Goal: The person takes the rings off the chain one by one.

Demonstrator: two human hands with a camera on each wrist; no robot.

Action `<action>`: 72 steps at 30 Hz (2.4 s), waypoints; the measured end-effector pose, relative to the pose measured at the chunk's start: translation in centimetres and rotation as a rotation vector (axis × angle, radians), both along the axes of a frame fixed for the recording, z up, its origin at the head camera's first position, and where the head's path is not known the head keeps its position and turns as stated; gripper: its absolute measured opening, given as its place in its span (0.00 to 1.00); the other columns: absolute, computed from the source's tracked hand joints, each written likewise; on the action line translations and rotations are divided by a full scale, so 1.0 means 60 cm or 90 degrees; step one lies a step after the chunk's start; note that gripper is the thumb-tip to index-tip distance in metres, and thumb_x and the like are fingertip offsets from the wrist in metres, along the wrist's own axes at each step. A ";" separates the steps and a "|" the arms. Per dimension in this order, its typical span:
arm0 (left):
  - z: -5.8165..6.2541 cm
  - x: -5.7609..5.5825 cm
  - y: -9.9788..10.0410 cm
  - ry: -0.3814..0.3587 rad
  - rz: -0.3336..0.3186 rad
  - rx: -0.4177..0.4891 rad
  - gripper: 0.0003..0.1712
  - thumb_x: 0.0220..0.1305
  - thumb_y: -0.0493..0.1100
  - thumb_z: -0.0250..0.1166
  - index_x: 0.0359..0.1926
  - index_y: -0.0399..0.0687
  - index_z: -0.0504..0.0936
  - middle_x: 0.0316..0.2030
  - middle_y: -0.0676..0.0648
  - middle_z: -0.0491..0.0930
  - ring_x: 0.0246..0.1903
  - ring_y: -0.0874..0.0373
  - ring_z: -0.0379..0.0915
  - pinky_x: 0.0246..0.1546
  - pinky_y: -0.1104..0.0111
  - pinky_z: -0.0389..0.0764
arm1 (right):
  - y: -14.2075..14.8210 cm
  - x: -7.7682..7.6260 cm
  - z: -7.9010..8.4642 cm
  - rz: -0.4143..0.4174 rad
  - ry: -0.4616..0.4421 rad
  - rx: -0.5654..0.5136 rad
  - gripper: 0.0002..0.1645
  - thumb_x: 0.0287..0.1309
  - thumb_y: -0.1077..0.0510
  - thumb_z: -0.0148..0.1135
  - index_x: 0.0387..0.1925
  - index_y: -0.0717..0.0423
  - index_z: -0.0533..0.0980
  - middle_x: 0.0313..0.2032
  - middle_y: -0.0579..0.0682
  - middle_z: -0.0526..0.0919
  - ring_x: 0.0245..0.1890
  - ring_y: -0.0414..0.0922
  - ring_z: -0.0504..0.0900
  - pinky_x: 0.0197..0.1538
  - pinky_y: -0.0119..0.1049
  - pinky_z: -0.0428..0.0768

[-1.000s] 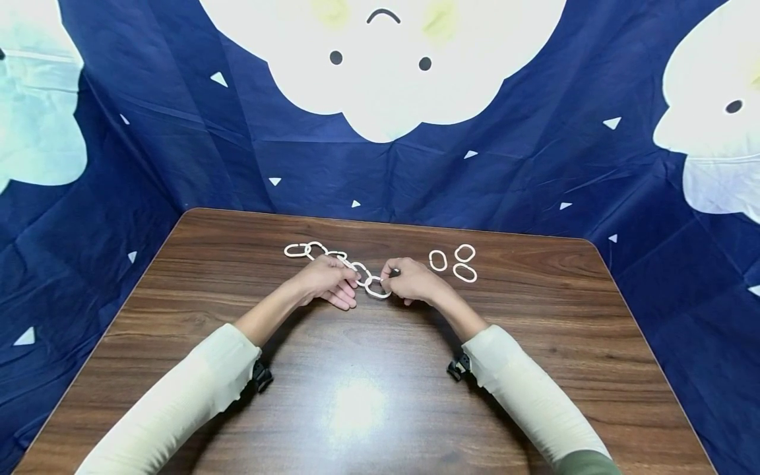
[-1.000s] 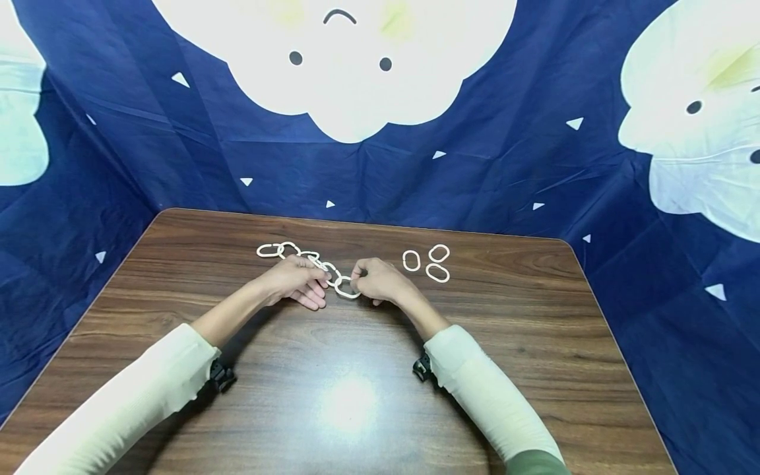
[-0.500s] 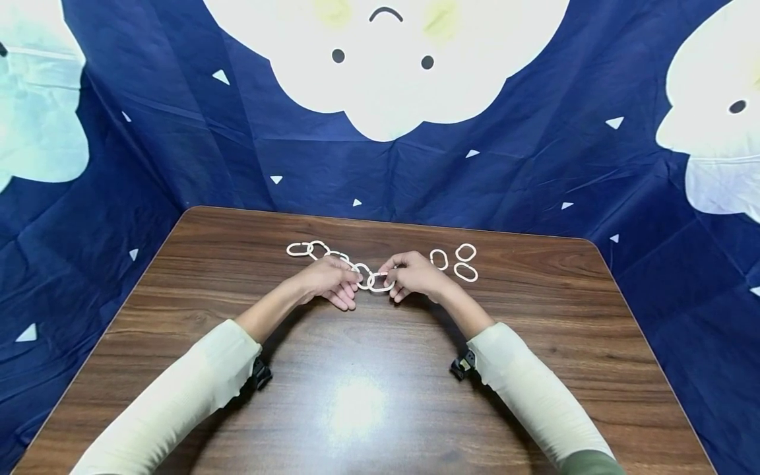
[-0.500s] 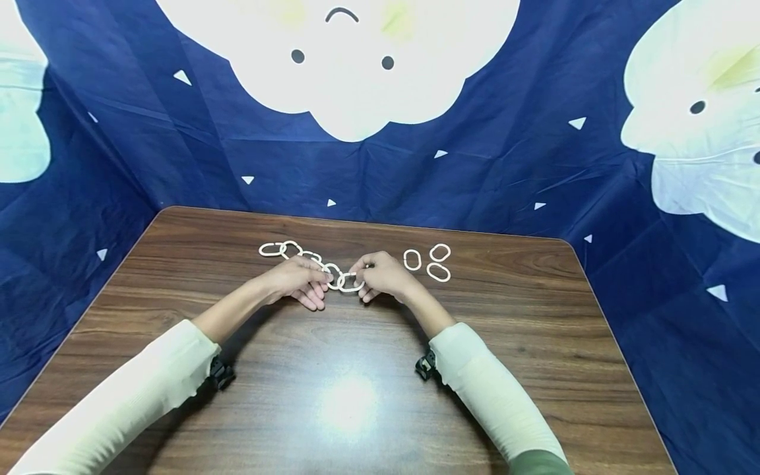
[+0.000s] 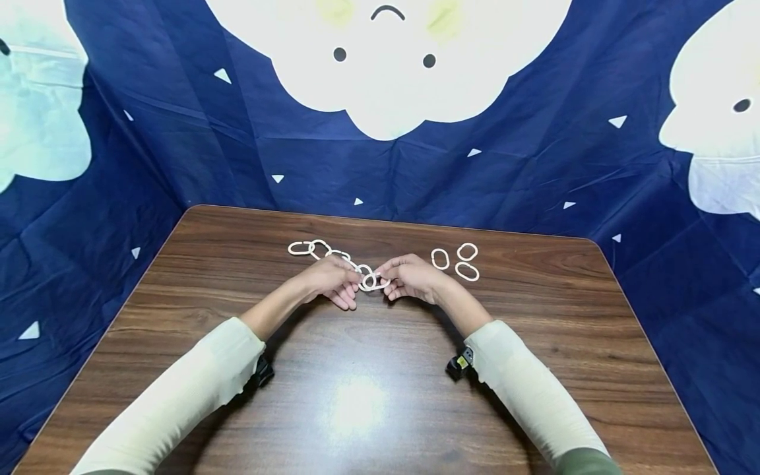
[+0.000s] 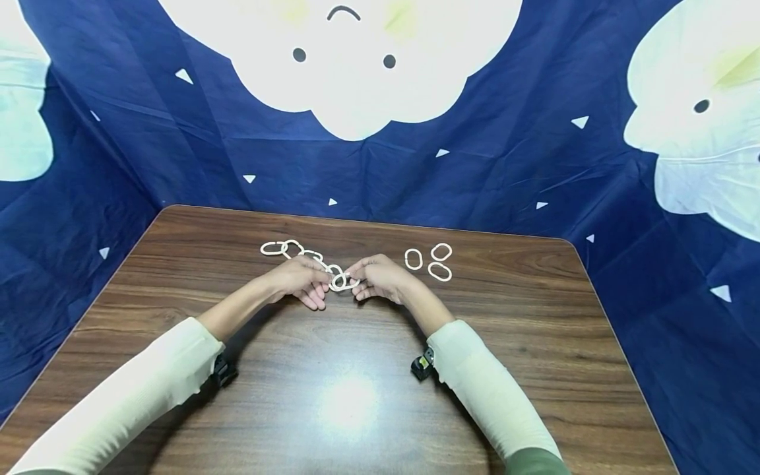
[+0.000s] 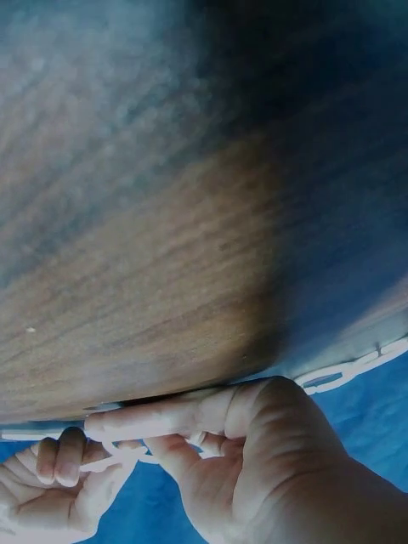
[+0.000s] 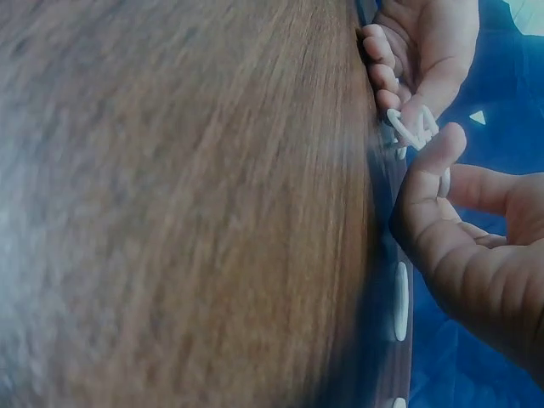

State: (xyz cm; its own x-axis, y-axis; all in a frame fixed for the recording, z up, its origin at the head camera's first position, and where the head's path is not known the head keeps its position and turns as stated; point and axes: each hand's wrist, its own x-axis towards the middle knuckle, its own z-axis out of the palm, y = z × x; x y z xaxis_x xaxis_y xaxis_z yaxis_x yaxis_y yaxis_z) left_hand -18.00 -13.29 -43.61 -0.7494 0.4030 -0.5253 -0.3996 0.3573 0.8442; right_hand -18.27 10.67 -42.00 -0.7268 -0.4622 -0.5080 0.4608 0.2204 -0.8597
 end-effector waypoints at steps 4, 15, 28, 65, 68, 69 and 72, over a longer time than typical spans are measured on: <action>0.001 0.001 0.002 -0.001 0.001 -0.004 0.12 0.84 0.39 0.61 0.41 0.33 0.82 0.24 0.46 0.84 0.25 0.55 0.91 0.32 0.63 0.94 | -0.001 -0.003 -0.006 0.000 -0.005 -0.011 0.18 0.83 0.66 0.57 0.65 0.74 0.78 0.31 0.46 0.83 0.27 0.38 0.81 0.35 0.30 0.85; -0.002 0.001 0.001 0.001 0.002 0.001 0.11 0.83 0.37 0.60 0.42 0.33 0.82 0.26 0.46 0.84 0.26 0.55 0.92 0.33 0.64 0.94 | -0.018 -0.002 -0.011 -0.010 0.018 -0.023 0.16 0.79 0.68 0.62 0.59 0.77 0.81 0.28 0.46 0.84 0.23 0.35 0.75 0.28 0.25 0.75; -0.003 -0.002 -0.001 -0.002 -0.009 0.005 0.12 0.83 0.38 0.60 0.41 0.33 0.82 0.25 0.46 0.84 0.26 0.56 0.92 0.33 0.64 0.94 | -0.025 0.003 -0.014 -0.023 0.073 0.016 0.15 0.78 0.69 0.62 0.57 0.80 0.82 0.24 0.46 0.81 0.21 0.35 0.73 0.26 0.25 0.72; 0.001 0.000 -0.002 0.007 -0.015 -0.023 0.17 0.83 0.42 0.68 0.34 0.36 0.83 0.22 0.47 0.84 0.24 0.56 0.91 0.30 0.64 0.94 | 0.047 0.011 0.002 0.018 0.074 0.070 0.17 0.80 0.65 0.65 0.62 0.70 0.84 0.34 0.49 0.82 0.27 0.39 0.81 0.31 0.29 0.84; 0.002 0.001 -0.001 0.011 -0.007 -0.025 0.17 0.82 0.42 0.69 0.34 0.35 0.84 0.21 0.47 0.83 0.22 0.56 0.91 0.30 0.64 0.94 | 0.056 0.010 0.004 0.011 0.065 0.069 0.17 0.81 0.65 0.63 0.63 0.72 0.83 0.38 0.52 0.84 0.28 0.40 0.84 0.34 0.31 0.88; 0.002 0.002 0.000 0.013 -0.005 -0.026 0.17 0.82 0.42 0.69 0.34 0.35 0.85 0.21 0.47 0.83 0.22 0.56 0.91 0.29 0.64 0.93 | 0.060 0.009 0.004 0.007 0.064 0.069 0.18 0.81 0.66 0.62 0.63 0.72 0.82 0.39 0.52 0.85 0.29 0.40 0.84 0.35 0.31 0.89; 0.003 0.003 0.001 0.018 0.000 -0.030 0.17 0.81 0.42 0.70 0.34 0.33 0.85 0.20 0.47 0.83 0.21 0.56 0.91 0.29 0.64 0.93 | 0.070 0.009 0.003 -0.004 0.059 0.069 0.18 0.81 0.67 0.61 0.64 0.73 0.81 0.41 0.53 0.87 0.28 0.41 0.86 0.36 0.33 0.91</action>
